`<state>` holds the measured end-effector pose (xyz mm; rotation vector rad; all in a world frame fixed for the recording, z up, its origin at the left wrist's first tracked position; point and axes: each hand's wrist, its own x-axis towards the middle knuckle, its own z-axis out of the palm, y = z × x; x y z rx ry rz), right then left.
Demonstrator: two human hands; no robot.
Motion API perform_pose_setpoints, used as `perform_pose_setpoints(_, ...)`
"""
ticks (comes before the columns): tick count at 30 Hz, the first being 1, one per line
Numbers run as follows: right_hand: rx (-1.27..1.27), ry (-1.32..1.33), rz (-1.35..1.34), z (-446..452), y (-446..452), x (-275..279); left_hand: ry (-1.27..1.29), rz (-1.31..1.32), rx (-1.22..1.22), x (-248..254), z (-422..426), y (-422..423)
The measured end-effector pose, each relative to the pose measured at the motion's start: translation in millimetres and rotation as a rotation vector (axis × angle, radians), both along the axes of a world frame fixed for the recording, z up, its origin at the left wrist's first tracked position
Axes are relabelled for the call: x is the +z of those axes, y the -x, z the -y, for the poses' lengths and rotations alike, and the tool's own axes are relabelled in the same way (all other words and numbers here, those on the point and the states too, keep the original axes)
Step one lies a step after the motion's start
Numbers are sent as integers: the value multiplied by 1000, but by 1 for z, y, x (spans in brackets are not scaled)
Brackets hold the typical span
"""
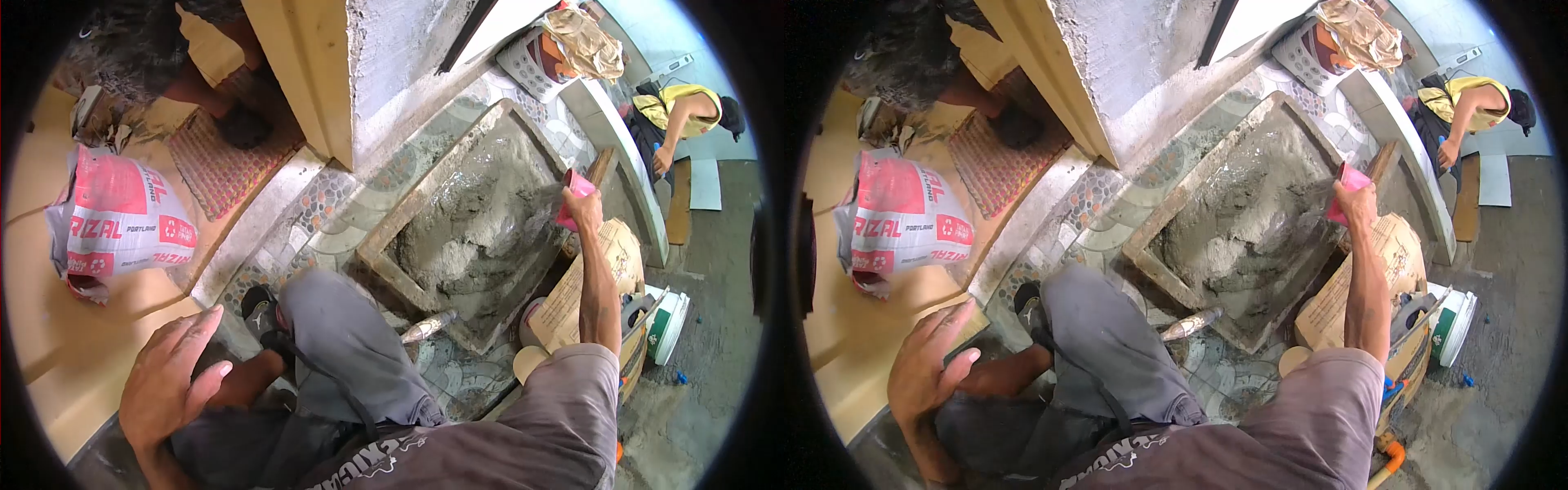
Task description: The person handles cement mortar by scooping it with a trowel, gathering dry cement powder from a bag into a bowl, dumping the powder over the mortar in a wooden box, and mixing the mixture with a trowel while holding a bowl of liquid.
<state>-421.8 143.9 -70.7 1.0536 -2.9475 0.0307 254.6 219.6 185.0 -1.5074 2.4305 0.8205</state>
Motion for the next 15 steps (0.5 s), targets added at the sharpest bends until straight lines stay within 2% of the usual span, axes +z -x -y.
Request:
perform_pose_setpoints(3,50,-42,2,-23,-3,3,2,-27,9,-1,3,5)
perform_pose_setpoints(6,-49,-40,201,-41,-9,9,19,12,-10,1,8,12)
perform_pose_setpoints(9,-23,0,137,-50,-51,29,15,-3,-20,2,11,18)
perform_pose_setpoints(12,161,130,185,-65,-77,32,10,-16,-48,4,15,23)
perform_pose_setpoints(13,81,137,232,-63,-84,39,9,-11,-53,5,13,24)
perform_pose_setpoints(15,205,96,204,-67,-100,41,21,-4,-66,5,14,27)
